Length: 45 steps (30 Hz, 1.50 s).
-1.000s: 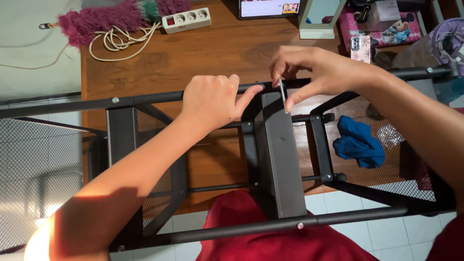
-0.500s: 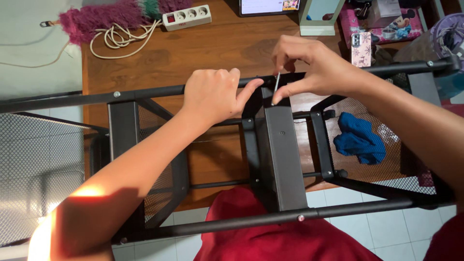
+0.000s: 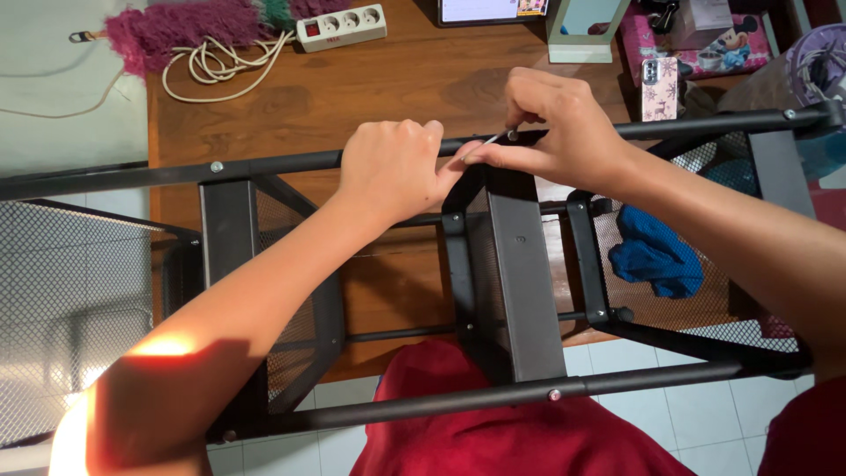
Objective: The person uses an Allen key to tighten multiple bolts on the joints of a black metal mesh shelving unit. They work on several connection points, rotating the tool to secure the frame.
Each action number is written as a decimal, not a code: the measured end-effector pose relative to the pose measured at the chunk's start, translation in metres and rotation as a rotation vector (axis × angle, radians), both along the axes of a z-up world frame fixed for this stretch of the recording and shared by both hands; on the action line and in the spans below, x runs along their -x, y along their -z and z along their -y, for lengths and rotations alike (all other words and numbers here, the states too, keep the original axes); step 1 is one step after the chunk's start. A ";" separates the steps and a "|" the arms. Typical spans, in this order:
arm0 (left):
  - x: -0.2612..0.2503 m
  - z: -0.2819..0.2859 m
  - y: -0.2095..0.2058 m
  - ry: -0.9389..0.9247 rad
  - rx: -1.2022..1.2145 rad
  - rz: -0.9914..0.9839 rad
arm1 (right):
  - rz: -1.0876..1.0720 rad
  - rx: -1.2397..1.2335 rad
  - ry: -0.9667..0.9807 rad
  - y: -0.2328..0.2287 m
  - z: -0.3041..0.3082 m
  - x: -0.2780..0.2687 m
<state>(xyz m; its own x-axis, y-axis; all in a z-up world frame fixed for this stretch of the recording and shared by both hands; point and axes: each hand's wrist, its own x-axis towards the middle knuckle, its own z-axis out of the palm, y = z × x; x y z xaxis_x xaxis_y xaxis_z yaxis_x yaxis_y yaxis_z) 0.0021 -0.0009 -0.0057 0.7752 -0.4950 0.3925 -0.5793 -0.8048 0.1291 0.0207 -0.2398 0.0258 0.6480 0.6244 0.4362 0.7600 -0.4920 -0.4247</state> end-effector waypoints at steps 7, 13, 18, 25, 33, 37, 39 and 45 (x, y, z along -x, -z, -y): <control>-0.001 -0.002 0.002 0.006 0.003 -0.020 | 0.030 -0.010 0.027 -0.002 -0.005 0.004; -0.001 -0.002 0.001 -0.001 0.012 -0.040 | 0.041 -0.041 0.080 0.001 -0.011 0.006; 0.000 -0.001 -0.002 0.007 0.001 -0.048 | -0.062 -0.127 0.164 0.005 -0.018 0.004; 0.002 -0.002 -0.001 0.023 0.037 0.004 | -0.152 -0.159 0.259 0.006 -0.024 -0.002; 0.004 -0.003 -0.001 0.034 0.080 0.054 | -0.191 -0.130 0.310 0.007 -0.024 -0.008; 0.004 -0.002 -0.002 0.020 0.069 0.057 | -0.257 -0.017 0.272 -0.004 -0.015 -0.010; 0.004 -0.001 -0.003 0.005 0.051 0.063 | -0.326 -0.003 0.261 -0.011 -0.009 -0.008; 0.002 -0.001 0.001 0.017 0.046 0.114 | -0.173 0.007 0.072 -0.023 -0.014 -0.015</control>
<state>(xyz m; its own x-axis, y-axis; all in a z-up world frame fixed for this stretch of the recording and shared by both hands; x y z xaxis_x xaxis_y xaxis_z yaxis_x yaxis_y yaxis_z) 0.0004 0.0000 -0.0063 0.7161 -0.4870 0.5001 -0.6057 -0.7896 0.0983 0.0358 -0.2253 0.0486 0.7563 0.5758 0.3104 0.6384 -0.5459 -0.5427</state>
